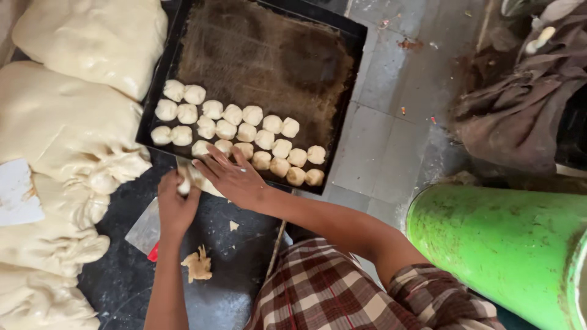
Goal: The person separates small pieces from a large batch of dough using a scraper, rolls them into balls by hand, and places them on a metal baking tray; the person also flattens and stretches a large portion of dough across the black work table.
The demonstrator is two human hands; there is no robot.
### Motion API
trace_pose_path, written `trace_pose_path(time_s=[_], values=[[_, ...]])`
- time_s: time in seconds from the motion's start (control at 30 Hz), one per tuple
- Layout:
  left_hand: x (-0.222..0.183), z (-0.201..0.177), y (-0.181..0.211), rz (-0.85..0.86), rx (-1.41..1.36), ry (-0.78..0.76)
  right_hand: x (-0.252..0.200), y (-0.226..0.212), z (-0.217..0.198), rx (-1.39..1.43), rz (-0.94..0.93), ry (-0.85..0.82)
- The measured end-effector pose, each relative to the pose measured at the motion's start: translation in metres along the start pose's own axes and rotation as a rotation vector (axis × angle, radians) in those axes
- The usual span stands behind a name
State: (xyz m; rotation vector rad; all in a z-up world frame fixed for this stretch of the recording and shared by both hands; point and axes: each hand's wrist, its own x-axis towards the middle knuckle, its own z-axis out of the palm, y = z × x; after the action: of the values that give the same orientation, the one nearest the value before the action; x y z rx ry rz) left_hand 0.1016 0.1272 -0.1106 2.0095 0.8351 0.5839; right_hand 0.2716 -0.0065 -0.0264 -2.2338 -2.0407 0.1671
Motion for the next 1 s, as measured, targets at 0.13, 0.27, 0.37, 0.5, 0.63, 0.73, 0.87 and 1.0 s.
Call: trace_pose_path(time_s=[0.13,0.27,0.37,0.5,0.63,0.73,0.87,1.0], values=[[-0.018,-0.011,0.001,-0.191,-0.361,0.025,-0.01,-0.006,0.007,-0.233,-0.098,0.096],[-0.021,-0.008,-0.001,-0.218,-0.526,0.017,0.014,0.004,0.008,0.139,0.039,-0.157],[-0.028,-0.016,0.015,-0.147,-0.834,0.012,-0.006,0.0,0.013,0.342,-0.037,-0.068],[-0.12,-0.06,0.051,-0.256,-0.709,-0.057,-0.104,-0.038,0.054,0.524,-0.237,0.35],[-0.204,-0.076,0.059,0.341,0.379,-0.388,-0.167,-0.079,0.056,0.325,-0.277,0.028],[-0.25,-0.078,0.058,0.212,0.319,-0.206,-0.176,-0.078,0.034,0.315,-0.238,-0.053],[-0.247,-0.045,0.067,0.168,0.356,0.016,-0.142,-0.052,0.029,0.047,-0.326,0.06],[-0.217,0.007,0.08,0.112,0.463,-0.081,-0.124,-0.046,0.059,0.113,-0.403,-0.217]])
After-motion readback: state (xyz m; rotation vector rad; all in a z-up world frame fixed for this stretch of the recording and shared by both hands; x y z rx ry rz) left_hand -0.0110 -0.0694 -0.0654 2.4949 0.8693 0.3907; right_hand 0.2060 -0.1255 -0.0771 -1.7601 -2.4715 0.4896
